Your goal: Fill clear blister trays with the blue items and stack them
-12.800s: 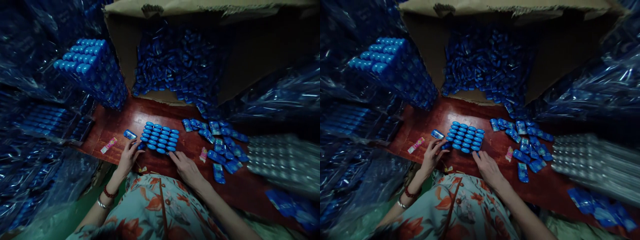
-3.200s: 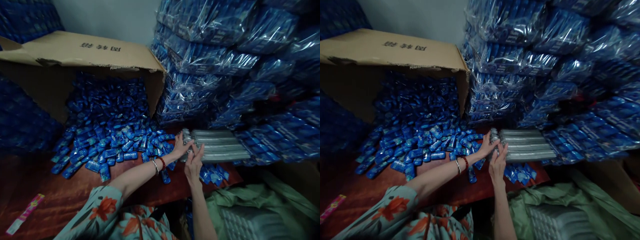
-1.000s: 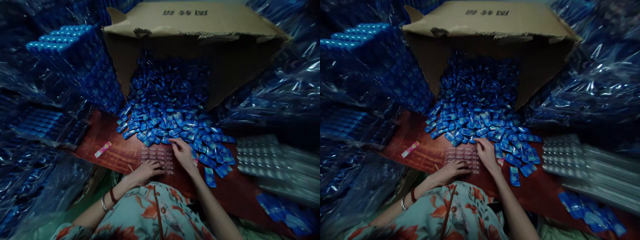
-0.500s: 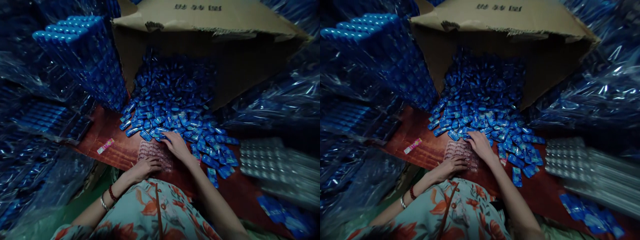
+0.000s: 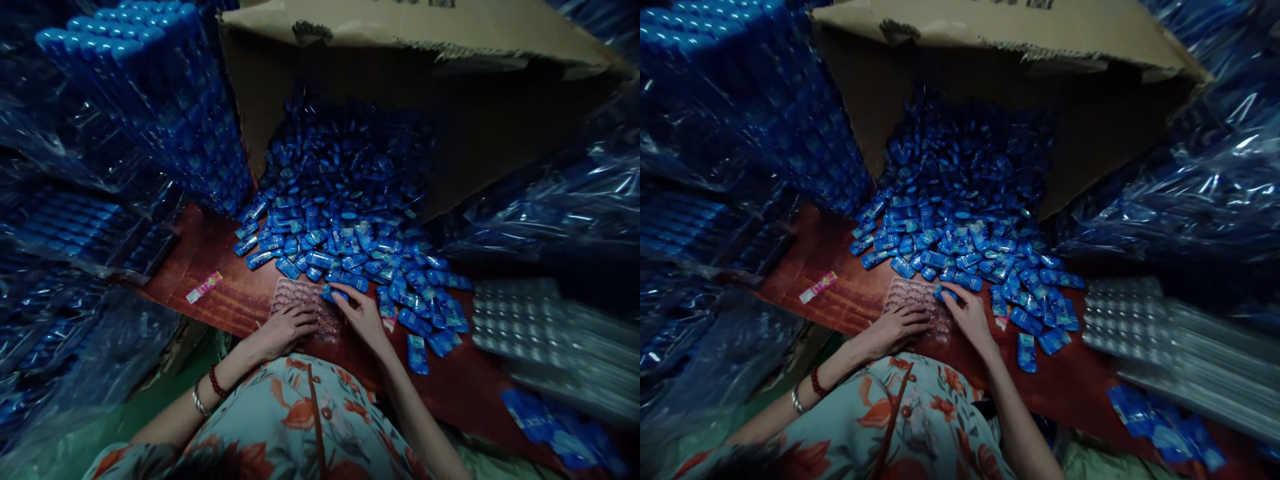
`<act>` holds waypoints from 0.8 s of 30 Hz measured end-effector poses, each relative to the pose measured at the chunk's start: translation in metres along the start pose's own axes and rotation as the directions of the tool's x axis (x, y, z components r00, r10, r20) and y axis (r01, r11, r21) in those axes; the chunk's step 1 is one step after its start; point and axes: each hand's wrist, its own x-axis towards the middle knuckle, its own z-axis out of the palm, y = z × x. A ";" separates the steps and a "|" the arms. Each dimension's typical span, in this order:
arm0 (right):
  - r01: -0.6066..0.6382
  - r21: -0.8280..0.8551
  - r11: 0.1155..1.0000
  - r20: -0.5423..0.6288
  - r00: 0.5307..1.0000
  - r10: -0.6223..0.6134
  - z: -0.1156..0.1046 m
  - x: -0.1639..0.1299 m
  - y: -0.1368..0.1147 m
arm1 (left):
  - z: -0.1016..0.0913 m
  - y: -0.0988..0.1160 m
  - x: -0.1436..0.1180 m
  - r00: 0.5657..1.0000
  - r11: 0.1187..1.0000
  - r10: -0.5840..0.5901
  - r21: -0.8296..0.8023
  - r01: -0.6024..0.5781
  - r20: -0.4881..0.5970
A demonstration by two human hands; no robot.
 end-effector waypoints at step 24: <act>0.204 -0.901 0.383 0.229 0.973 0.021 0.026 0.014 -0.055 | 0.012 -0.002 0.003 0.996 0.990 -0.026 -0.142 0.013 -0.085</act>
